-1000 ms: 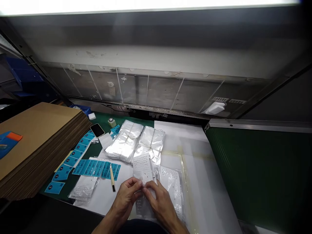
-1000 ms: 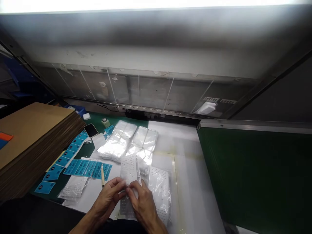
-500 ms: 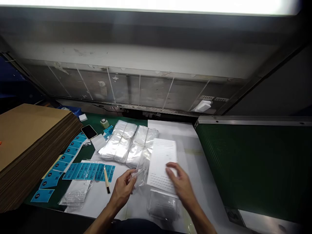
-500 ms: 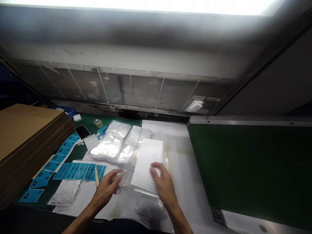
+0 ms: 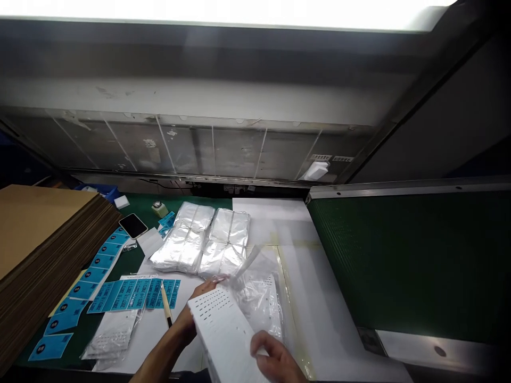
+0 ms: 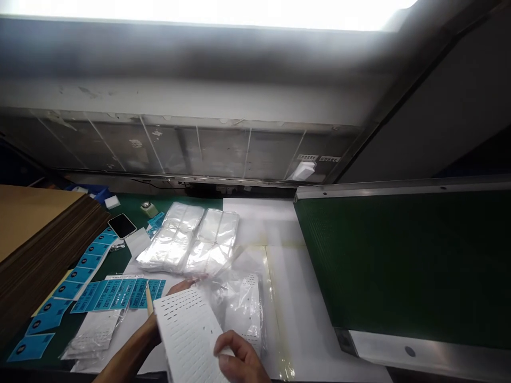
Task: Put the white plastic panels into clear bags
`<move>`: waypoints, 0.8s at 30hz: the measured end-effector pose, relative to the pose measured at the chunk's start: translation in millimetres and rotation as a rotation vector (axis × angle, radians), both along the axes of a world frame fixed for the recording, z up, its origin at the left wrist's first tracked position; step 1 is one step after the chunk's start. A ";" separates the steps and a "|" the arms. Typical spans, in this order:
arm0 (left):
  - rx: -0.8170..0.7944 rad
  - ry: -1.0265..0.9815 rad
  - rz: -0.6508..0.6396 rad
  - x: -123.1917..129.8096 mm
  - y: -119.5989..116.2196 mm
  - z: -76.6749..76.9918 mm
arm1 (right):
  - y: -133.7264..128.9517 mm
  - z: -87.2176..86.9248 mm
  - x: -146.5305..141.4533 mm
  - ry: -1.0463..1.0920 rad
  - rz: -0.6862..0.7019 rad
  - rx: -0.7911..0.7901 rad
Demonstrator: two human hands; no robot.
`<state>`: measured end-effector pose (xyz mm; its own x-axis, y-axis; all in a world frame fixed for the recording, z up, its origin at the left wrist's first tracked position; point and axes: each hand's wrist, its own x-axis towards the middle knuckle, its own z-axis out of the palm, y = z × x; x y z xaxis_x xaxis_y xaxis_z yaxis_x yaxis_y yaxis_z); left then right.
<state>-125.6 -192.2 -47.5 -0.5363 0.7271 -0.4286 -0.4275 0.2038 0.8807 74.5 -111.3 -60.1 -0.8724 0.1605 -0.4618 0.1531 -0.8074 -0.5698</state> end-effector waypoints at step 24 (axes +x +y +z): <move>0.128 -0.514 0.274 64.4 -52.2 -16.8 | 21.3 -12.1 -4.6 -0.322 -0.031 0.684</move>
